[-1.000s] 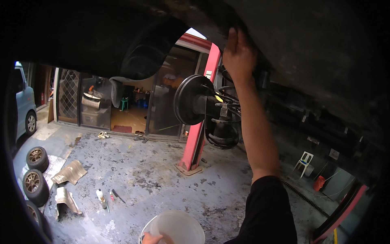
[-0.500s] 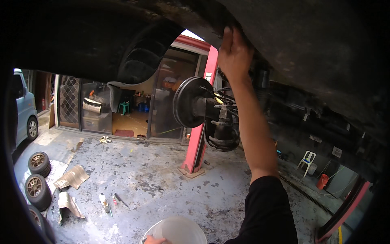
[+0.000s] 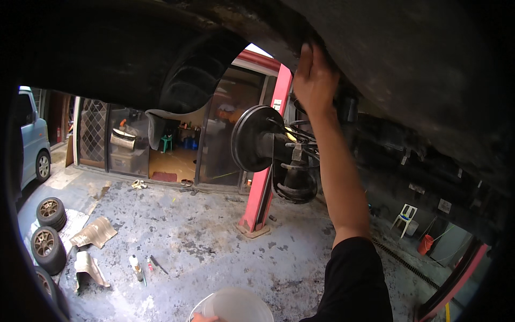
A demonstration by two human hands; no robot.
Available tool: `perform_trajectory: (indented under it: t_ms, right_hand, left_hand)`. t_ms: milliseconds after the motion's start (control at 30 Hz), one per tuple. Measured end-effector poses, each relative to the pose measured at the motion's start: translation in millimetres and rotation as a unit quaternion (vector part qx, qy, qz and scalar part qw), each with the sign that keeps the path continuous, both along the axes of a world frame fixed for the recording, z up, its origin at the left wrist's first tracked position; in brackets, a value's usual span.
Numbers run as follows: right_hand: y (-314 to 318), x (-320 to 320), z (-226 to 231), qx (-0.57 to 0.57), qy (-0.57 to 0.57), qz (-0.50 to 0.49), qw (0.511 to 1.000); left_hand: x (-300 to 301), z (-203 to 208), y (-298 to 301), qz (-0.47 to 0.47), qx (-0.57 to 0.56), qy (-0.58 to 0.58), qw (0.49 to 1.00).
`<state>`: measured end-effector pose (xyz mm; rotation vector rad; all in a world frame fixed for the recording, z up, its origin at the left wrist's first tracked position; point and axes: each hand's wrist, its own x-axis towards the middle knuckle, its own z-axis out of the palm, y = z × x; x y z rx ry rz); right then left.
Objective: The person fills a bucket with water from a tap and then uses a sponge to scrub the undercarriage of a car raised on a lift. The person repeatedly dips the sponge into the bucket to wet it while cleaning the vehicle's underside components.
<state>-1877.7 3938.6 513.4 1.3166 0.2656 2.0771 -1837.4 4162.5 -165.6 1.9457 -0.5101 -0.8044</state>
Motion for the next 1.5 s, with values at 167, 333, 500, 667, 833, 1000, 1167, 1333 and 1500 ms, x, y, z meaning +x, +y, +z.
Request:
perform_trajectory:
  t_ms: [167, 333, 500, 667, 833, 1000, 1167, 1333, 1500]
  right_hand:
    - [5.3, 12.2, -15.5, 0.017, 0.049, 0.136, 0.989]
    - [-1.6, 9.3, 9.5, 0.027, 0.041, 0.095, 0.994]
    - [-11.5, 10.8, -1.6, 0.025, 0.035, 0.108, 0.993]
    - [4.3, 14.5, 0.3, -0.004, 0.029, 0.122, 0.992]
    - [17.5, -0.4, 8.2, 0.086, 0.073, 0.121, 0.986]
    - [2.4, 9.8, -10.1, 0.007, 0.048, 0.121, 0.991]
    - [4.1, 3.5, 2.9, 0.007, 0.050, 0.118, 0.992]
    - [9.5, 1.7, 9.4, 0.033, 0.012, 0.049, 0.998]
    - [-0.6, 9.9, -9.8, -0.019, 0.028, 0.112, 0.993]
  left_hand:
    - [4.4, 9.6, -0.6, -0.023, 0.004, 0.011, 1.000]
    - [4.6, 1.1, -7.3, -0.023, 0.002, -0.012, 1.000]
    - [8.1, 17.3, -6.7, -0.045, 0.024, 0.003, 0.999]
    - [6.4, -10.4, -8.7, 0.005, 0.025, -0.024, 0.999]
    - [5.7, -6.6, -7.0, -0.028, -0.008, 0.003, 1.000]
    - [6.0, -27.8, -10.4, 0.026, -0.032, -0.059, 0.997]
    - [2.8, 2.1, -4.0, -0.044, -0.001, 0.009, 0.999]
    - [2.8, -26.2, -8.3, -0.022, -0.040, -0.016, 0.999]
    - [-0.9, 7.4, 0.2, -0.050, 0.005, 0.040, 0.998]
